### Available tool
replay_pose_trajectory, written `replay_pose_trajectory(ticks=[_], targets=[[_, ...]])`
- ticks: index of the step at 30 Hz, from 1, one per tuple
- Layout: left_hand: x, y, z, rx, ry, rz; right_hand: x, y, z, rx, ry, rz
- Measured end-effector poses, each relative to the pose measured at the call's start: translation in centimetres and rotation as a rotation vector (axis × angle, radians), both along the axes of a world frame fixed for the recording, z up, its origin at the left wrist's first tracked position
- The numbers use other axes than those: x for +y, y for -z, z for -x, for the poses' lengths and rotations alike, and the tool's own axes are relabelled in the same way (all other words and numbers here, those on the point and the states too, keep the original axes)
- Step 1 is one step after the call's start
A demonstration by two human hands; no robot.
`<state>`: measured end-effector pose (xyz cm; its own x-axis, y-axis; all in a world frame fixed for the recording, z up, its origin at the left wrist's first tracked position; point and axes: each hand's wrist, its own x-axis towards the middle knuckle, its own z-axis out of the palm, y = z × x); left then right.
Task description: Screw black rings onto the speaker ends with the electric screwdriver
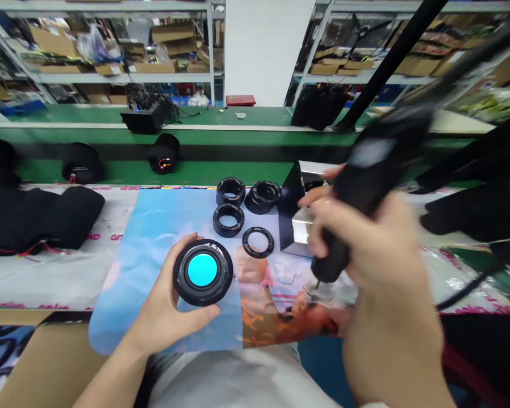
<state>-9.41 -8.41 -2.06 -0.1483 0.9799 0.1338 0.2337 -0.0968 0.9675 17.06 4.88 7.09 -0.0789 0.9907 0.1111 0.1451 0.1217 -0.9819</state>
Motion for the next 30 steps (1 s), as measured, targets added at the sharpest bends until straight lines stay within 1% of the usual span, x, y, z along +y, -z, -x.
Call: replay_pose_trajectory(ticks=[3,5,6,8,10,12,15,17,19,21,23,27,30], targets=[[0.5,-0.9,0.5,-0.017,0.07,0.04,-1.2,3.7,1.3,-0.234,-0.097,0.313],[1.0,-1.5,0.6,-0.045,0.102,0.071,-1.7,6.2,2.2,-0.312,-0.141,0.394],[1.1,-1.8,0.6,-0.061,0.114,0.08,-1.7,7.2,2.6,-0.338,-0.147,0.409],[1.4,-2.3,0.5,-0.085,0.132,0.081,-1.5,8.5,3.3,-0.398,-0.142,0.428],[1.4,-2.5,0.3,-0.088,0.141,0.062,-1.2,8.8,3.7,-0.456,-0.143,0.45],[1.2,-2.4,-0.1,-0.067,0.124,0.021,-1.3,8.4,3.7,-0.491,-0.155,0.468],[0.9,-1.9,-0.7,-0.008,0.033,-0.106,-2.7,7.4,3.0,-0.517,-0.189,0.497],[0.8,-1.5,-0.8,0.022,-0.045,-0.195,-4.0,6.7,2.2,-0.511,-0.244,0.527],[0.7,-1.2,-0.7,0.03,-0.099,-0.23,-5.1,6.2,1.4,-0.505,-0.279,0.538],[0.6,-1.3,-0.3,0.033,-0.118,-0.202,-5.6,5.9,0.9,-0.522,-0.273,0.518],[0.7,-1.5,0.2,0.052,-0.097,-0.131,-5.4,6.0,0.8,-0.557,-0.274,0.475],[0.6,-2.1,1.4,0.128,-0.05,-0.031,-4.2,6.9,1.5,-0.625,-0.393,0.34],[0.1,-2.3,2.6,0.197,-0.091,-0.049,-3.7,7.7,2.0,-0.677,-0.466,0.304]])
